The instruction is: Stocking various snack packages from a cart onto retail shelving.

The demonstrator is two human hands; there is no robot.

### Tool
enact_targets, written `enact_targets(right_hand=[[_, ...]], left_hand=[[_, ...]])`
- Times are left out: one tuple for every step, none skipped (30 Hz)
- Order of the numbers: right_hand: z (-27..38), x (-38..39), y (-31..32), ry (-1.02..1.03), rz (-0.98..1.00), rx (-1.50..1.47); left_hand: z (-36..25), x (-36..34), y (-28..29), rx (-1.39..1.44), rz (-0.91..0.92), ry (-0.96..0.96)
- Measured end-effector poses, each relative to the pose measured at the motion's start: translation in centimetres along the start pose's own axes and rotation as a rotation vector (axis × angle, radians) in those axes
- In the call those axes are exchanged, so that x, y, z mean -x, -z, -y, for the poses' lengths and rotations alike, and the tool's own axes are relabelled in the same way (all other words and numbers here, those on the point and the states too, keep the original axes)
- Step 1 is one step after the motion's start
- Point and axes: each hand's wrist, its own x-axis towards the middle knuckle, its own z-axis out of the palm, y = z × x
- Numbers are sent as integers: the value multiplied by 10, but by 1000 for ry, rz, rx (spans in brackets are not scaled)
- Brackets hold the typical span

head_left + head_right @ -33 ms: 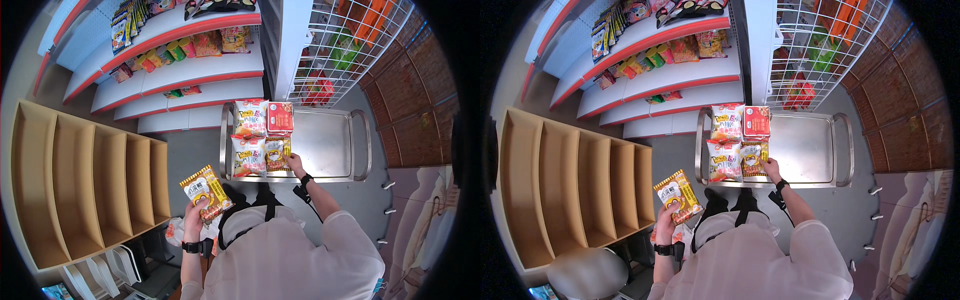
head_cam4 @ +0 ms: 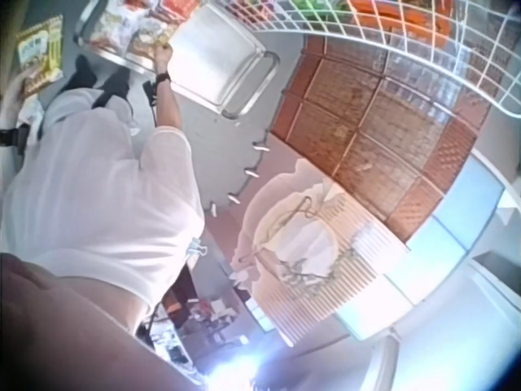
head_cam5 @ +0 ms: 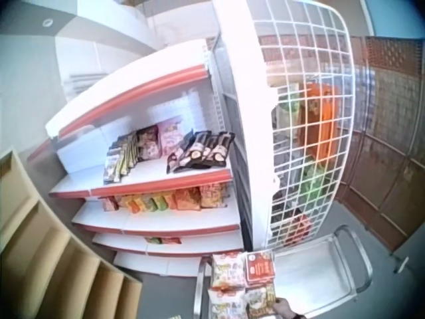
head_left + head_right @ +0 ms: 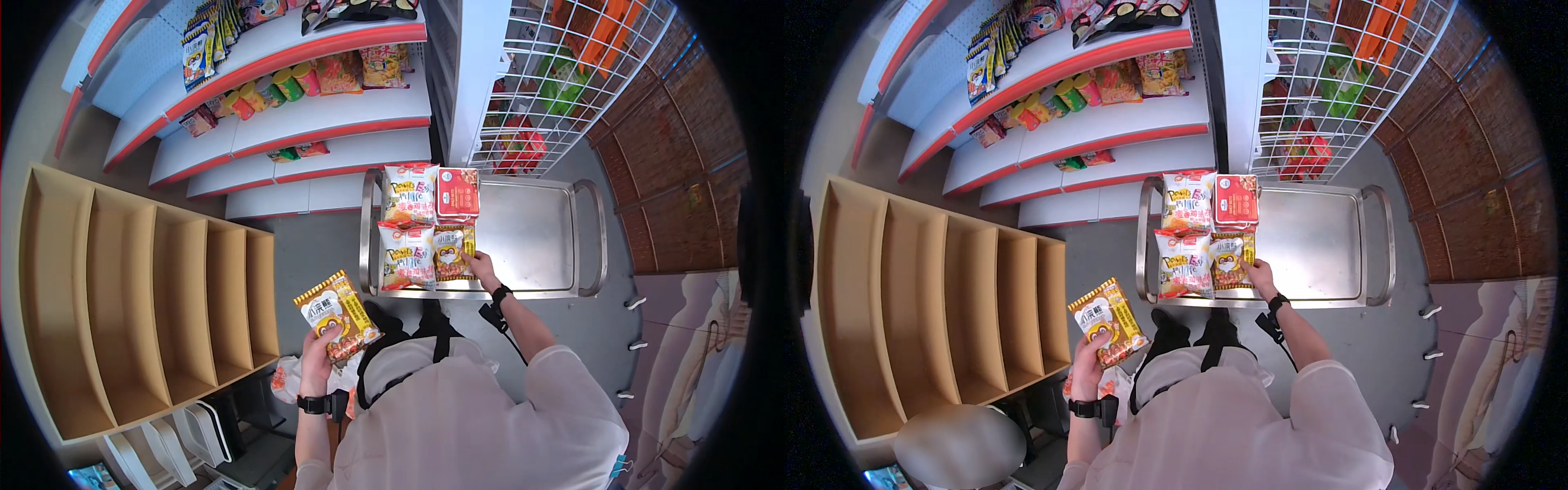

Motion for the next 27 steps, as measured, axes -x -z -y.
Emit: enact_targets(right_hand=[[5, 3, 0, -28, 34, -67], [10, 6, 0, -55, 68, -133], [14, 9, -2, -60, 82, -243], [16, 9, 0, -56, 84, -242], [18, 10, 1, -62, 90, -216], [20, 10, 2, -68, 97, -189], [20, 9, 1, -61, 106, -268], [20, 9, 1, -58, 112, -261], [20, 7, 2, -75, 104, -264], [19, 6, 1, -93, 100, -262], [18, 5, 0, -91, 94, -272], [17, 4, 0, -90, 108, -259], [16, 2, 0, -84, 113, -263], [10, -2, 3, -79, 109, -270], [2, -5, 5, -83, 101, -278], [3, -3, 3, -80, 117, -262], [3, 0, 2, -54, 112, -260], [5, 0, 1, -28, 106, -259], [9, 3, 0, -34, 121, -280], [13, 6, -1, -34, 138, -262], [16, 10, -2, -44, 121, -208], [18, 13, 0, -51, 99, -153], [5, 7, 2, -16, 87, -204], [-7, 1, 10, -16, 83, -190], [-5, 4, 5, -3, 69, -214], [-2, 7, 2, 10, 55, -238], [1, 10, -1, 8, 71, -224]], left_hand=[[-1, 0, 0, -1, 0, -5], [-2, 0, 0, -9, 7, 1], [-3, 0, -1, -17, 14, 7], [-5, 0, -3, -15, 14, 3], [-7, 2, -6, -25, 5, 9], [-9, 4, -8, -35, -5, 14], [-10, 5, -10, -28, -8, 11], [-11, 6, -12, -23, -9, 10], [-12, 7, -13, -17, -11, 10], [-13, 8, -14, -5, -22, 5], [-14, 9, -15, -9, -3, 7], [-15, 9, -15, -13, 14, 9], [-14, 8, -11, 8, 13, 37], [-15, 8, -13, 23, 7, 36], [-16, 9, -15, 7, 14, 39], [-16, 10, -15, -6, 12, 36], [-15, 9, -12, 8, 10, 52], [-14, 7, -10, 25, -3, 47], [-13, 6, -7, 21, 24, 34], [-11, 6, -5, 17, 51, 21], [-9, 7, -3, 19, 21, 24], [-8, 7, -1, 37, 10, 21], [-7, 4, -2, 24, 32, 26], [-6, 0, -3, 11, 54, 31], [-11, 4, -5, 23, 64, 36], [-11, 5, -5, 36, 49, 33], [-9, 6, -4, 31, 37, 29]])
